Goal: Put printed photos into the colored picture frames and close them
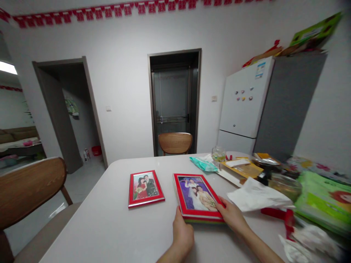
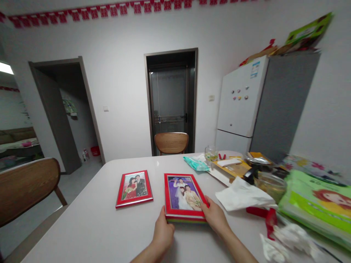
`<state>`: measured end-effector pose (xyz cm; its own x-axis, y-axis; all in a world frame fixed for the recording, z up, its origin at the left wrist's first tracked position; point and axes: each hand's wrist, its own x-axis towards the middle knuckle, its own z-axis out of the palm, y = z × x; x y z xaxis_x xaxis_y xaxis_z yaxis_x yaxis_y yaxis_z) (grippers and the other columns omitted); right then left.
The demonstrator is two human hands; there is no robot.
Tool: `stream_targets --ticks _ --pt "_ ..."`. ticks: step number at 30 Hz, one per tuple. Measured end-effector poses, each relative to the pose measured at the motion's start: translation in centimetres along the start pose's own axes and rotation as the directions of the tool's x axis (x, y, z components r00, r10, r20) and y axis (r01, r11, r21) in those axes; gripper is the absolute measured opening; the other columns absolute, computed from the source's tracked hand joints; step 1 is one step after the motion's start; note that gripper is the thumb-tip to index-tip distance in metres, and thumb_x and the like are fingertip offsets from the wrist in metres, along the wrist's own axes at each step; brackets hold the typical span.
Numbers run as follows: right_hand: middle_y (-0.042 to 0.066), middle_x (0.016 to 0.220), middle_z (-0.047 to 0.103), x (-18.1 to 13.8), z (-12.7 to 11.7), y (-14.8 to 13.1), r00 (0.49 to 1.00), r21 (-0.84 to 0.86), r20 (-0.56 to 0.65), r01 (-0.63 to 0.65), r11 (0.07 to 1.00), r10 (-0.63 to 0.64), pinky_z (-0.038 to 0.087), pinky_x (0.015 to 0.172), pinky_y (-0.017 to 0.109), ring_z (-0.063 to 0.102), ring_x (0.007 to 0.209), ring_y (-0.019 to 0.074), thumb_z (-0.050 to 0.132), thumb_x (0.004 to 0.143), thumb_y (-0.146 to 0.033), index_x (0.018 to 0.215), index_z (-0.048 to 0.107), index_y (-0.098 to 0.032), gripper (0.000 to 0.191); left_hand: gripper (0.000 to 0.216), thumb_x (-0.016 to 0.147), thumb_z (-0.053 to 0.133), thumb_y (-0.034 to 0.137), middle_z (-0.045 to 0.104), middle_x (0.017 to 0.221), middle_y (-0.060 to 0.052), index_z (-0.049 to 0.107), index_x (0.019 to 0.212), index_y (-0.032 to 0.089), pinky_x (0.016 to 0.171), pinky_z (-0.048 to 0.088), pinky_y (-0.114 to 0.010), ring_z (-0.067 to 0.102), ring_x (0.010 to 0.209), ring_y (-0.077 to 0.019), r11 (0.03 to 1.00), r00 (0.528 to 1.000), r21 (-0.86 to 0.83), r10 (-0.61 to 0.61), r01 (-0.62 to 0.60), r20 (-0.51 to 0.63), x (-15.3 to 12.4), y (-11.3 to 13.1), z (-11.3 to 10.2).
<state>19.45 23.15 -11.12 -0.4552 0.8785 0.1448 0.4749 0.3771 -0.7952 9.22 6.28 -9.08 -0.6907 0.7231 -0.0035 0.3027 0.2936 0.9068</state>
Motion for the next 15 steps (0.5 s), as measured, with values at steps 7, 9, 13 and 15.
stream_targets --ticks 7,9,13,15 --pt "0.013 0.107 0.058 1.1 1.4 -1.4 0.998 -0.007 -0.038 -0.045 0.999 0.045 0.042 0.079 0.030 0.055 0.094 0.0229 0.033 0.070 -0.042 0.112 0.050 -0.008 0.057 0.063 0.060 0.046 0.003 0.032 0.133 -0.012 0.036 0.122 0.009 0.103 0.014 -0.031 0.024 0.124 -0.0204 0.941 0.984 0.321 0.149 -0.110 -0.099 3.0 -2.8 -5.8" --pt "0.017 0.112 0.053 0.1 1.2 -1.8 0.990 -0.024 -0.133 0.037 0.999 -0.040 0.039 0.085 0.033 0.050 0.101 0.0244 0.032 0.070 -0.044 0.113 0.047 -0.005 0.061 0.061 0.060 0.048 0.008 0.028 0.135 -0.013 0.037 0.121 0.010 0.103 0.003 -0.043 0.014 0.127 -0.0262 0.902 0.978 0.421 0.165 -0.096 -0.131 3.7 -4.0 -9.2" --pt "0.012 0.114 0.051 -4.3 0.7 -4.3 0.863 -0.088 -0.331 0.374 0.923 -0.381 0.034 0.092 0.039 0.043 0.109 0.0245 0.038 0.071 -0.040 0.107 0.052 -0.013 0.047 0.047 0.064 0.050 0.016 0.049 0.120 -0.011 0.050 0.110 0.013 0.100 0.018 -0.041 0.036 0.116 -0.0261 0.834 0.977 0.538 0.195 -0.121 -0.083 3.0 -5.8 -14.9" --pt "0.008 0.112 0.053 -7.2 1.3 -5.8 0.821 -0.061 -0.252 0.515 0.855 -0.512 0.035 0.092 0.038 0.044 0.108 0.0231 0.041 0.073 -0.035 0.105 0.053 -0.020 0.037 0.044 0.064 0.051 0.020 0.053 0.115 -0.011 0.053 0.107 0.014 0.096 0.027 -0.036 0.042 0.111 -0.0246 0.810 0.976 0.566 0.215 -0.152 -0.046 1.2 -6.7 -16.4"
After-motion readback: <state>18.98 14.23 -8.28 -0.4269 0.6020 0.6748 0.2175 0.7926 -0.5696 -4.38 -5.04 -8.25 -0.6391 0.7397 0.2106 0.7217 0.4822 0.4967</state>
